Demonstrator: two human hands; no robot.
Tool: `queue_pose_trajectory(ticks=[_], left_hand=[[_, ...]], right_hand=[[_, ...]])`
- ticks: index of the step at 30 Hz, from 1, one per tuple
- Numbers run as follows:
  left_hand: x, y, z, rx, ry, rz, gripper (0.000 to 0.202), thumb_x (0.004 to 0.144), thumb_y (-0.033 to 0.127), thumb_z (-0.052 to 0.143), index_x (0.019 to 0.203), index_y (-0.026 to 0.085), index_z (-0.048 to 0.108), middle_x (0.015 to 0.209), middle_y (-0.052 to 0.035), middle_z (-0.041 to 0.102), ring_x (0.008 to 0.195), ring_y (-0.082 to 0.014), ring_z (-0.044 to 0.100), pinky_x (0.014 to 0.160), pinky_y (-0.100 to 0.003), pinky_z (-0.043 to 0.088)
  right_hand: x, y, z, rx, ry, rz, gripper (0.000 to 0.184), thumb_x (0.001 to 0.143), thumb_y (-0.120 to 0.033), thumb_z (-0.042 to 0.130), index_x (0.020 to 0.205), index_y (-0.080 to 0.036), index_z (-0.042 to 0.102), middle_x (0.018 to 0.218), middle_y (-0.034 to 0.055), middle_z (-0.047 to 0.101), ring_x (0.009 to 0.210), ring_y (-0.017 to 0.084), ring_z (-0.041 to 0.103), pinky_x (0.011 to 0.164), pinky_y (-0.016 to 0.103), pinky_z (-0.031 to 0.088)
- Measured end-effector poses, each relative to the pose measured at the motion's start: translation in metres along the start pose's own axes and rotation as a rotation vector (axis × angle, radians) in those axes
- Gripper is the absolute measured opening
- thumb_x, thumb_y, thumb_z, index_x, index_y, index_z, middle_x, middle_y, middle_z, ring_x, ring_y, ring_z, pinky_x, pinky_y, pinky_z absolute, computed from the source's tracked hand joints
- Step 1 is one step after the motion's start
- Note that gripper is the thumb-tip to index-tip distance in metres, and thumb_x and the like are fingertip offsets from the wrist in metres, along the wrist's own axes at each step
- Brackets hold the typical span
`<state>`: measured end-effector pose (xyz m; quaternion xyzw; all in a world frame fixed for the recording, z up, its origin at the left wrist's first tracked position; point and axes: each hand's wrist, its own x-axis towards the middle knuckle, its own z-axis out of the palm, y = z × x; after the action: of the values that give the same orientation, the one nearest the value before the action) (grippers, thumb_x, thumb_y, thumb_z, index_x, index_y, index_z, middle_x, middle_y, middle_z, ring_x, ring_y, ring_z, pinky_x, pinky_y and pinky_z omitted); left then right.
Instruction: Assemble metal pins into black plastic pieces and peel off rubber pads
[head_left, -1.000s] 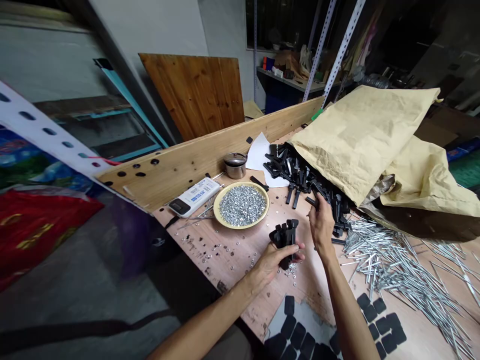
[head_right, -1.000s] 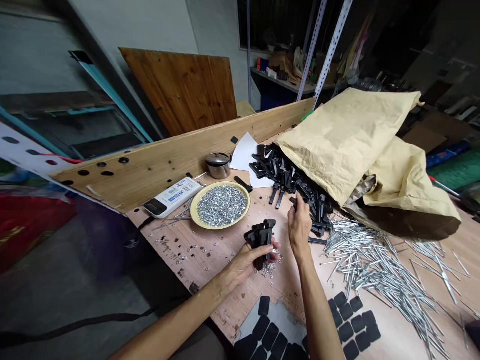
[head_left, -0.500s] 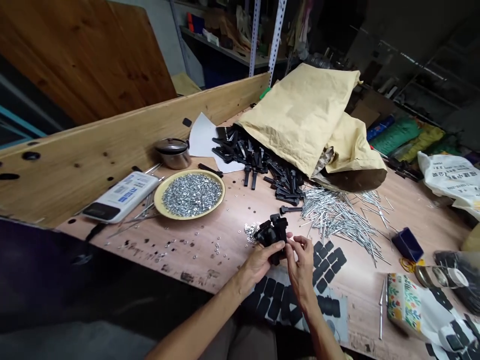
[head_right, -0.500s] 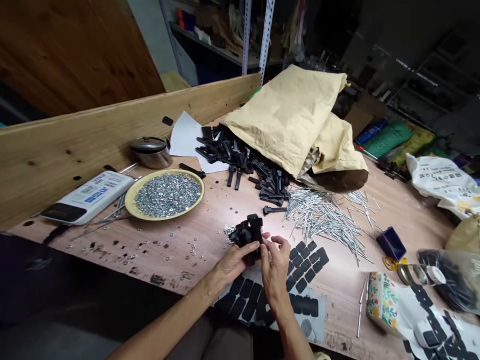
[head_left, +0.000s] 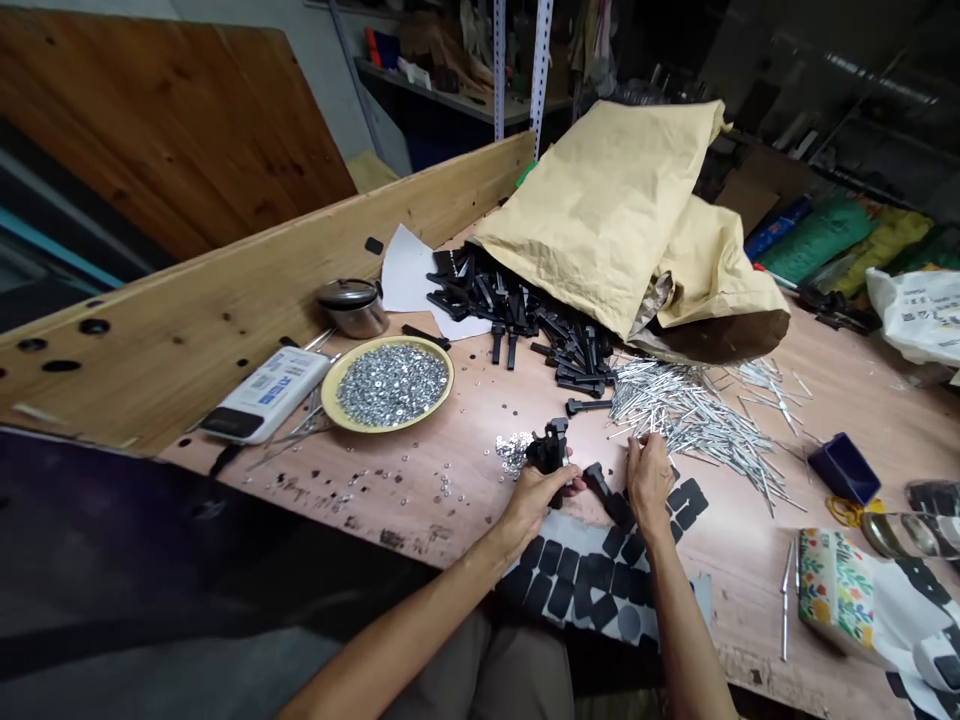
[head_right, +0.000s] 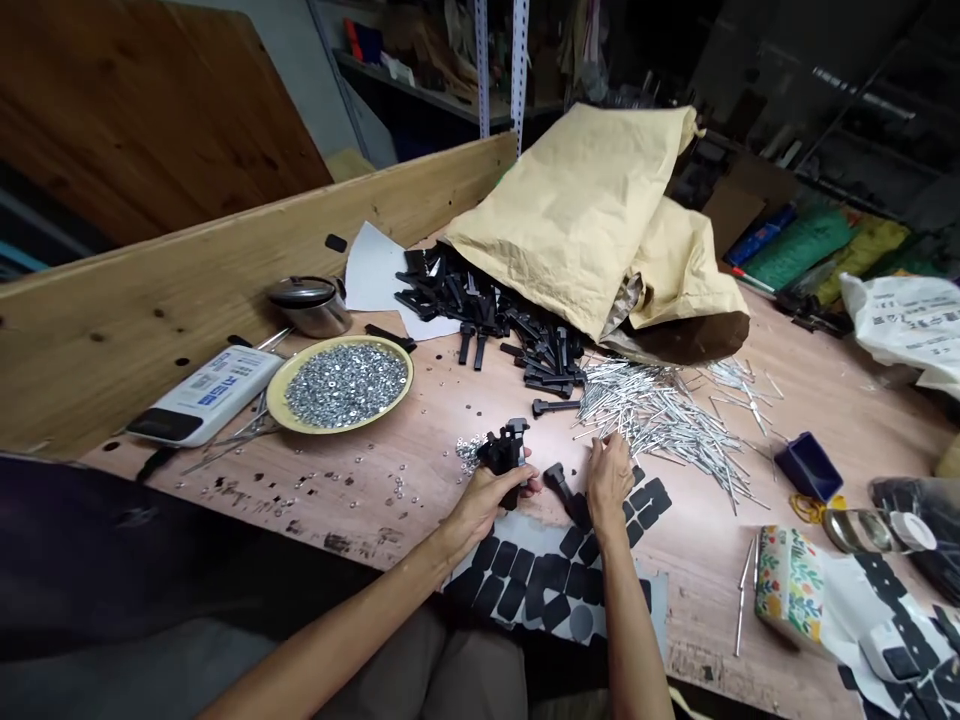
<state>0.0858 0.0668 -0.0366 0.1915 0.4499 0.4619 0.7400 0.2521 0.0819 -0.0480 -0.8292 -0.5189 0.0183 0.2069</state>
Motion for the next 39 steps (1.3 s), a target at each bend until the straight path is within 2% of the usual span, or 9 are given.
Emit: queue_pose_trajectory(ticks=[6,10,14,19,22,26,30,34,39], left_hand=[[-0.010,-0.002,-0.008,0.087,-0.042,0.090,0.023,0.057,0.030,0.079,0.065,0.014,0.065,0.060,0.0000,0.064,0.059,-0.0107,0.058,0.059,-0.021,0.044],[-0.016,-0.003,-0.008,0.096,-0.050,0.083,0.025,0.054,0.030,0.081,0.070,0.014,0.070,0.070,-0.0021,0.069,0.065,-0.0126,0.060,0.068,-0.024,0.047],[-0.013,-0.005,-0.002,0.035,-0.118,0.015,0.040,0.047,0.029,0.085,0.082,0.014,0.073,0.084,-0.0049,0.072,0.080,-0.0160,0.064,0.079,-0.026,0.048],[0.003,-0.009,0.002,-0.032,-0.165,-0.071,0.044,0.039,0.031,0.087,0.076,0.013,0.072,0.071,-0.0039,0.071,0.067,-0.0164,0.064,0.070,-0.028,0.050],[0.008,-0.008,-0.002,0.010,-0.103,-0.040,0.037,0.040,0.031,0.087,0.069,0.012,0.072,0.068,-0.0043,0.071,0.064,-0.0151,0.064,0.068,-0.026,0.050],[0.005,-0.004,-0.003,0.018,-0.042,0.020,0.033,0.042,0.031,0.086,0.066,0.014,0.072,0.070,-0.0041,0.072,0.066,-0.0150,0.065,0.071,-0.026,0.051],[0.000,0.000,0.000,-0.010,-0.048,0.082,0.035,0.043,0.031,0.085,0.072,0.016,0.073,0.077,-0.0039,0.074,0.077,-0.0186,0.068,0.082,-0.031,0.052],[0.003,0.000,-0.004,0.063,-0.063,0.170,0.037,0.048,0.031,0.083,0.079,0.014,0.073,0.083,-0.0058,0.074,0.083,-0.0222,0.068,0.087,-0.036,0.052],[0.007,-0.008,-0.010,0.358,-0.107,0.334,0.028,0.062,0.030,0.073,0.085,0.013,0.071,0.086,-0.0086,0.074,0.083,-0.0243,0.068,0.080,-0.037,0.053]], right_hand=[[-0.059,0.006,-0.007,-0.095,-0.103,-0.227,0.020,0.088,-0.036,0.048,0.096,-0.022,0.060,0.090,0.0070,0.060,0.070,0.019,0.059,0.051,0.026,0.034],[-0.064,0.007,-0.004,-0.130,-0.115,-0.245,0.020,0.087,-0.025,0.049,0.100,-0.022,0.063,0.091,0.0081,0.061,0.072,0.019,0.060,0.049,0.025,0.036],[-0.057,-0.005,-0.007,0.199,-0.046,-0.219,0.026,0.087,-0.032,0.048,0.100,-0.016,0.064,0.085,0.0087,0.063,0.069,0.018,0.060,0.061,0.028,0.046],[-0.054,-0.015,-0.018,0.506,-0.288,-0.340,0.033,0.085,-0.027,0.042,0.105,-0.017,0.065,0.087,0.0077,0.062,0.075,0.018,0.062,0.065,0.027,0.049],[-0.032,-0.010,-0.022,0.474,-0.308,-0.224,0.031,0.083,-0.030,0.044,0.103,-0.018,0.065,0.090,0.0073,0.064,0.073,0.018,0.062,0.065,0.028,0.048],[0.008,-0.011,-0.020,0.102,-0.176,0.065,0.026,0.082,-0.028,0.049,0.099,-0.014,0.062,0.087,0.0096,0.066,0.078,0.022,0.061,0.067,0.031,0.043],[0.021,-0.021,-0.014,-0.032,-0.223,0.091,0.028,0.080,-0.015,0.047,0.104,-0.015,0.060,0.087,0.0098,0.067,0.077,0.022,0.061,0.064,0.030,0.039],[0.005,-0.024,-0.026,0.211,-0.179,0.070,0.039,0.074,-0.016,0.052,0.111,-0.016,0.059,0.064,0.0004,0.062,0.063,0.018,0.059,0.062,0.029,0.041],[-0.018,-0.034,-0.070,0.889,-0.065,0.120,0.027,0.070,-0.039,0.062,0.085,-0.015,0.063,0.068,0.0016,0.063,0.059,0.016,0.062,0.056,0.028,0.049]])
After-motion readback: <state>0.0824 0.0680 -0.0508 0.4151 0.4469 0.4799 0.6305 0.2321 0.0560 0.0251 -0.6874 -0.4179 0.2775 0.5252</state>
